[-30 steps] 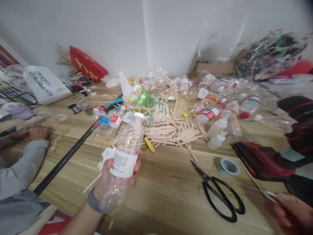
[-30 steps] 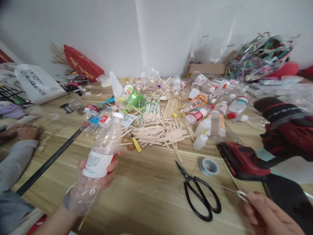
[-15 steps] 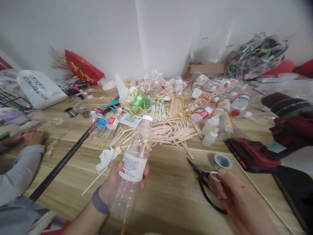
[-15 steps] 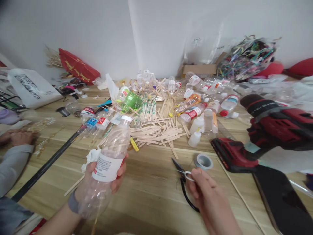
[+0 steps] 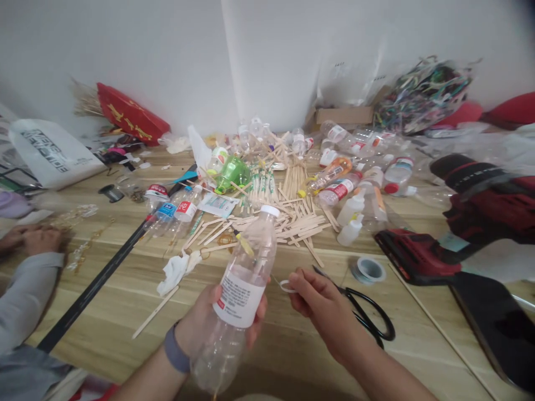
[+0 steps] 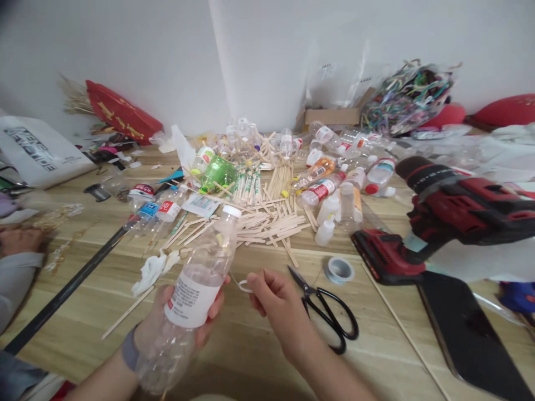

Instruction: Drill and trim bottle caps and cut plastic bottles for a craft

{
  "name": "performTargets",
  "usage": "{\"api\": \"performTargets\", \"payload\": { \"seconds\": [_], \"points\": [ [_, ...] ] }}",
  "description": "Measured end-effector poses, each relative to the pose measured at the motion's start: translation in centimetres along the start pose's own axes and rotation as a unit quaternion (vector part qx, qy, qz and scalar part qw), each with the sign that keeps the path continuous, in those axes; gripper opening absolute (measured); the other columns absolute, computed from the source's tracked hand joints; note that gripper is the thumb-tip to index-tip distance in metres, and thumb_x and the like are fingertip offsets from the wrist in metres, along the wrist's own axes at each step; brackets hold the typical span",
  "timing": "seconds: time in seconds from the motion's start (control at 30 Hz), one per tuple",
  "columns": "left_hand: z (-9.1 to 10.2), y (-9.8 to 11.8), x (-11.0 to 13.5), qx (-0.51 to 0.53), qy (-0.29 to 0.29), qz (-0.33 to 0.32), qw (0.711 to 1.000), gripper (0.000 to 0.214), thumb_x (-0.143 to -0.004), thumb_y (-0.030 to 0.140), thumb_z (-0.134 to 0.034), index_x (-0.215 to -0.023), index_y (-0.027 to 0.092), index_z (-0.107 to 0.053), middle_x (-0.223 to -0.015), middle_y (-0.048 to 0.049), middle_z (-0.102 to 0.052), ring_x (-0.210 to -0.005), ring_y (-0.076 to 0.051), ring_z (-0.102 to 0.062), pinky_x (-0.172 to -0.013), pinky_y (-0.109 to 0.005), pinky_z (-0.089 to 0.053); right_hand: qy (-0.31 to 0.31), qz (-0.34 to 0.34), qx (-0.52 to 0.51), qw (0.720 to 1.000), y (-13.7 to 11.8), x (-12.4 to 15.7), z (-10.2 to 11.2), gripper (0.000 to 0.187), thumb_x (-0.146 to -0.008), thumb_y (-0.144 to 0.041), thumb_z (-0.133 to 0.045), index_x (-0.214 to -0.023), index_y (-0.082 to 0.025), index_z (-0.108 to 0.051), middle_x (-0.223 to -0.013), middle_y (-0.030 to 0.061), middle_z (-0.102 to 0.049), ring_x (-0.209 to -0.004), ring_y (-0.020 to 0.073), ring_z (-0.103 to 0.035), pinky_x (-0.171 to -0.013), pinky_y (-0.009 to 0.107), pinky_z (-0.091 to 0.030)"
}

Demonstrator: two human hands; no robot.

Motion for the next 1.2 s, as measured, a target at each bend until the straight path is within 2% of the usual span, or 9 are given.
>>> {"api": "performTargets", "payload": {
  "seconds": [0.2,0.47,0.63,0.77,0.93,1.2],
  "points": [
    [-0.2,-0.7,-0.1,-0.013,0.011,0.012,1.000,0.057,-0.076,0.060,-0.064,-0.099,0.008,-0.069,-0.086,-0.0089,-0.069,-0.057,-0.014,-0.065,-0.049,-0.020,-0.047,-0.015,0.008,-0.006,1.000,-0.3,-0.5,-0.9,0.050,-0.076,-0.062,-0.065,-0.054,-0.022,-0.046,-0.050,-0.0052,-0.043,-0.049,0.0096,-0.031,-0.050,0.028,-0.023],
    [-0.5,-0.5,0.1,0.019,0.011,0.021,1.000,0.061,-0.072,0.055,-0.072,-0.115,0.011,-0.067,-0.086,-0.0089,-0.072,-0.059,-0.016,-0.068,-0.050,-0.021,-0.049,0.009,0.005,-0.057,0.998,0.4,0.0,1.1,0.051,-0.073,-0.062,-0.071,-0.055,-0.021,-0.045,-0.052,-0.0060,-0.042,-0.052,0.0099,-0.033,-0.053,0.027,-0.025],
    [-0.3,-1.4,-0.3,0.016,-0.037,0.068,0.997,0.061,-0.063,0.055,-0.076,-0.105,0.011,-0.070,-0.081,-0.0084,-0.072,-0.057,-0.018,-0.068,-0.049,-0.023,-0.049,0.012,0.004,-0.058,0.998,0.0,0.2,0.9,0.052,-0.071,-0.062,-0.073,-0.054,-0.021,-0.045,-0.050,-0.0062,-0.042,-0.051,0.0097,-0.032,-0.052,0.027,-0.025],
    [0.2,-1.9,-0.4,0.008,-0.004,0.068,0.998,0.057,-0.065,0.056,-0.073,-0.093,0.006,-0.072,-0.083,-0.0103,-0.072,-0.057,-0.018,-0.068,-0.047,-0.022,-0.047,-0.008,0.011,-0.062,0.998,-0.4,0.1,-0.3,0.052,-0.072,-0.063,-0.071,-0.054,-0.021,-0.049,-0.051,-0.0051,-0.045,-0.050,0.0099,-0.032,-0.052,0.027,-0.026],
    [-0.1,-1.6,0.0,0.034,0.008,0.046,0.998,0.058,-0.071,0.054,-0.070,-0.107,0.009,-0.069,-0.086,-0.0095,-0.072,-0.058,-0.017,-0.068,-0.049,-0.022,-0.048,0.010,-0.012,-0.101,0.995,0.2,0.0,0.1,0.049,-0.070,-0.059,-0.075,-0.052,-0.020,-0.051,-0.051,-0.0049,-0.045,-0.053,0.0107,-0.035,-0.054,0.026,-0.028],
    [0.7,0.2,0.9,0.038,-0.004,0.012,0.999,0.071,-0.073,0.055,-0.070,-0.130,0.015,-0.059,-0.090,-0.0087,-0.070,-0.062,-0.017,-0.068,-0.052,-0.024,-0.052,0.057,-0.028,-0.129,0.990,0.7,0.8,2.8,0.051,-0.060,-0.060,-0.082,-0.049,-0.019,-0.054,-0.051,-0.0036,-0.045,-0.053,0.0104,-0.033,-0.051,0.025,-0.028]
  ]
}}
Point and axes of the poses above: each hand's wrist, its own x-axis away from the middle knuckle, its own z-axis out of the back of the hand, y = z × x, the point moved 7 cm from there along -x, towards the middle knuckle
